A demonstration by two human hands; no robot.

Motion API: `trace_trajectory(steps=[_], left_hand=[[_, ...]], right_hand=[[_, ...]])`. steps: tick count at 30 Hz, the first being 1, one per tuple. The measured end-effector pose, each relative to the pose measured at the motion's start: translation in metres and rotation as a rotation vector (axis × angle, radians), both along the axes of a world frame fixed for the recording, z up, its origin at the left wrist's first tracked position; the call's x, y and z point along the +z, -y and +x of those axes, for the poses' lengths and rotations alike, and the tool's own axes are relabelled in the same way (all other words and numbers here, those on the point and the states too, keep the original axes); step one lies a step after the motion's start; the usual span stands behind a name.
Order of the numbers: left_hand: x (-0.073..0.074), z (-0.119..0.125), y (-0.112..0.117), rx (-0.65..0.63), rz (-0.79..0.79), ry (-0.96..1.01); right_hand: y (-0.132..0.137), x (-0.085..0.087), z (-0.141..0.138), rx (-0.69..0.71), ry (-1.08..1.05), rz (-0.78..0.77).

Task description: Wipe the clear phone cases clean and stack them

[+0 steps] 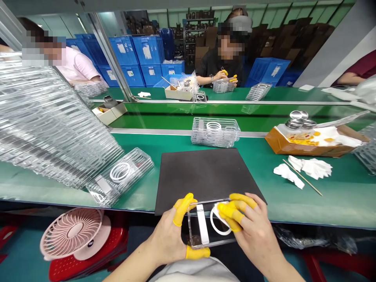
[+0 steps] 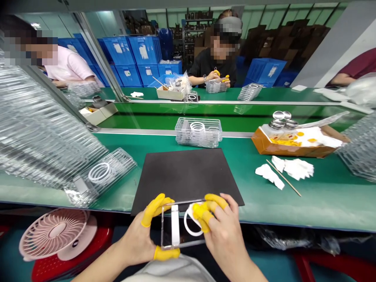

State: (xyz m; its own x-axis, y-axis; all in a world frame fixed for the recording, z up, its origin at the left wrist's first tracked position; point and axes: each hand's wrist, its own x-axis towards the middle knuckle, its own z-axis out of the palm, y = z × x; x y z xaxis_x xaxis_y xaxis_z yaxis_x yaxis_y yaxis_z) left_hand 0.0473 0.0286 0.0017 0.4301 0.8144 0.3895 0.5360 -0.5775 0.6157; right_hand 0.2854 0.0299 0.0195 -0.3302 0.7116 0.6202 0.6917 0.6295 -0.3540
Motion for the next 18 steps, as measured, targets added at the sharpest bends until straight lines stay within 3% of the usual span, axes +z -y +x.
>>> trace_trajectory(steps=[4, 8, 13, 18], left_hand=[[0.003, 0.002, -0.001, -0.019, -0.022, 0.060], [0.003, 0.004, -0.003, -0.029, -0.006, 0.072], [-0.001, 0.004, -0.005, -0.083, 0.007, 0.103], [-0.004, 0.002, -0.007, -0.047, 0.014, 0.108]], right_hand=[[-0.017, 0.005, -0.037, -0.067, -0.076, 0.003], [-0.014, 0.011, -0.062, 0.056, -0.119, -0.005], [-0.004, 0.016, -0.055, 0.230, -0.125, -0.015], [0.002, 0.019, -0.043, 0.394, 0.000, -0.013]])
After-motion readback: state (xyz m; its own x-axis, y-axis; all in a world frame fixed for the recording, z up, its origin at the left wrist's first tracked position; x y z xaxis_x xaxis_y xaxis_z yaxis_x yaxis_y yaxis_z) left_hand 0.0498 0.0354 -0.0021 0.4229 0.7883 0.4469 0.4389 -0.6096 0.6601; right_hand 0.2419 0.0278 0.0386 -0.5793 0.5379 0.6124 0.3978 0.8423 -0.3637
